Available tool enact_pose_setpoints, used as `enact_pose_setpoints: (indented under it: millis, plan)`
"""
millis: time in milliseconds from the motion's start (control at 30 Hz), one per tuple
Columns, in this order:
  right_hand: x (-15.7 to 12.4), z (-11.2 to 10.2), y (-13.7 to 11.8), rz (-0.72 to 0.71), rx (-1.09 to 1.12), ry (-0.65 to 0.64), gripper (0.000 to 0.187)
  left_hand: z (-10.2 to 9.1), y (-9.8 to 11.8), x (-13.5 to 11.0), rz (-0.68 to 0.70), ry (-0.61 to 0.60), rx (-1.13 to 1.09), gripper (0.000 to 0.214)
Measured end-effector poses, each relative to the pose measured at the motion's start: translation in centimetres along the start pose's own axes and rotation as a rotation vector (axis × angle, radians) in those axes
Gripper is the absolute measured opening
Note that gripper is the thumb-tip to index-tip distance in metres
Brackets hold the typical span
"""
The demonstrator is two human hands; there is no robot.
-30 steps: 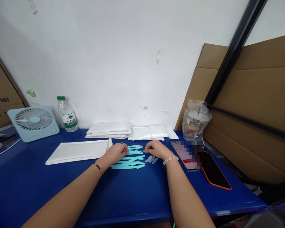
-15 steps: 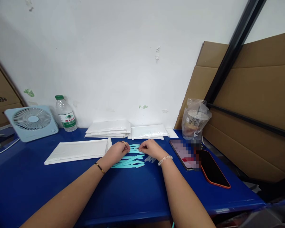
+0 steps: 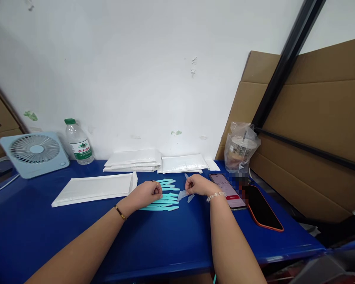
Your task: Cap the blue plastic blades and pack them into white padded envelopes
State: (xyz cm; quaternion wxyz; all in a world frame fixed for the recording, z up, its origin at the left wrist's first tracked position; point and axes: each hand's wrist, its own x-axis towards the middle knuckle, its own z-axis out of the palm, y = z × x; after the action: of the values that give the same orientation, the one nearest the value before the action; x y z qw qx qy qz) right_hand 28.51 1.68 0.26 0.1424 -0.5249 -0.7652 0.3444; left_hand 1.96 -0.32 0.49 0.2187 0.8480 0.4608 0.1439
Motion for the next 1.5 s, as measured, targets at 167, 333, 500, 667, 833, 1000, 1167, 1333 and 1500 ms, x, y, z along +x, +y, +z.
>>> enact_pose_setpoints:
  millis: [167, 333, 500, 667, 833, 1000, 1167, 1333, 1500]
  plan:
    - [-0.1, -0.2, -0.9, -0.078, 0.137, 0.152, 0.014, -0.5, -0.9, 0.1, -0.008, 0.1, -0.13, 0.02]
    - [-0.2, -0.3, -2.8, -0.141, 0.295, 0.45, 0.027, -0.4, -2.2, 0.8, -0.034, 0.166, -0.355, 0.022]
    - [0.2, 0.3, -3.7, -0.127, 0.675, 0.472, 0.038, -0.3, -2.9, 1.3, -0.017, 0.188, -0.458, 0.022]
    - [0.6, 0.7, -3.8, -0.097, 0.742, 0.454, 0.034, -0.3, -3.0, 1.3, -0.003, 0.196, -0.476, 0.023]
    - [1.0, 1.5, -4.3, -0.113, 0.707, 0.411, 0.032, -0.2, -2.8, 1.5, -0.002, 0.205, -0.496, 0.024]
    - [1.1, 2.4, -5.0, -0.15, 0.631, 0.329, 0.031, 0.0, -2.4, 1.5, 0.003, 0.159, -0.513, 0.024]
    - [1.5, 1.3, -2.3, -0.011, 0.172, 0.562, 0.028, -0.2, -2.5, 1.3, -0.064, 0.236, -0.182, 0.019]
    - [2.7, 1.4, 0.6, 0.072, -0.197, 0.647, 0.012, -0.8, -1.8, 0.8, -0.044, 0.257, 0.03, 0.024]
    - [3.3, 2.0, 0.5, 0.062, -0.2, 0.606, 0.01, -0.8, -0.5, -0.1, 0.084, 0.044, 0.008, 0.019]
